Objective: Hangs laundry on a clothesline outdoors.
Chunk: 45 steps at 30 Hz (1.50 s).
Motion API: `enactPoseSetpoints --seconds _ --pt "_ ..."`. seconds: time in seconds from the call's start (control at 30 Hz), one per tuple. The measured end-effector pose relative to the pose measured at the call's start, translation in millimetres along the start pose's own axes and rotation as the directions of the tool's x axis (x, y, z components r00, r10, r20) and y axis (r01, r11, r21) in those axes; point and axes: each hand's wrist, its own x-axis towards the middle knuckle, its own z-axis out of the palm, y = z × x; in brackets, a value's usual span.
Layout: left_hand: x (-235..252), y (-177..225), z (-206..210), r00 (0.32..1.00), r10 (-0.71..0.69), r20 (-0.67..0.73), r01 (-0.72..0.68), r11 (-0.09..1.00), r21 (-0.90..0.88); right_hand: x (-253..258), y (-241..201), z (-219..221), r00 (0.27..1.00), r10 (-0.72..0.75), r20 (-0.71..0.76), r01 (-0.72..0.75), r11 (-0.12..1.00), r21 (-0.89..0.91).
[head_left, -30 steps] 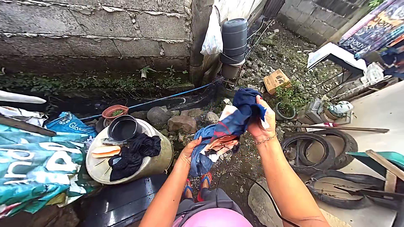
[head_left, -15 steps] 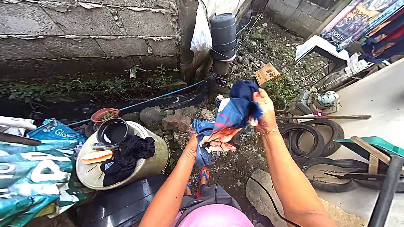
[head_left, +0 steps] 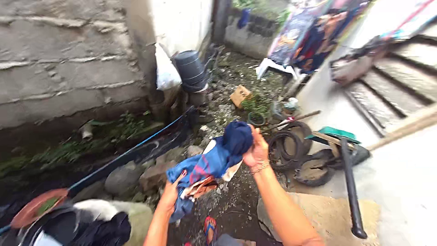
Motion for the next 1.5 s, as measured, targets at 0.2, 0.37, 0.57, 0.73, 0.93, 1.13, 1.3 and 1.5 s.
enactPoseSetpoints --seconds 0.2,0.37,0.57,0.73,0.93,1.13,1.3,1.5 --pt "9.5 -14.2 7.5 0.982 -0.072 0.172 0.066 0.997 0.04 8.6 -31.1 2.9 0.918 -0.027 0.396 0.225 0.856 -0.465" --pt "13.7 -10.3 11.9 0.935 -0.157 0.318 0.139 0.987 0.08 0.2 -44.7 -13.0 0.964 -0.036 0.263 0.142 0.908 -0.395" --pt "18.1 -11.7 28.3 0.893 -0.155 0.423 0.162 0.987 0.02 11.6 -59.1 -1.5 0.973 -0.191 0.132 0.207 0.97 -0.125" --pt "24.0 -13.8 34.1 0.871 -0.198 0.45 0.222 0.975 -0.001 18.1 -72.1 5.5 0.955 -0.239 0.176 0.269 0.947 -0.176" --pt "37.4 -10.9 19.0 0.839 -0.214 0.5 0.272 0.961 -0.046 17.7 -100.7 10.1 0.898 -0.366 0.243 0.427 0.859 -0.283" --pt "50.6 -4.5 10.3 0.824 -0.167 0.541 0.144 0.986 0.085 20.3 -125.1 15.5 0.855 -0.479 0.197 0.516 0.821 -0.244" --pt "57.6 -3.8 12.4 0.784 -0.171 0.597 0.085 0.982 0.17 19.2 -125.0 17.9 0.852 -0.519 0.063 0.509 0.797 -0.324" --pt "58.7 -6.8 10.5 0.785 -0.208 0.583 0.133 0.976 0.17 20.8 -120.5 3.2 0.871 -0.491 -0.012 0.466 0.835 -0.291"
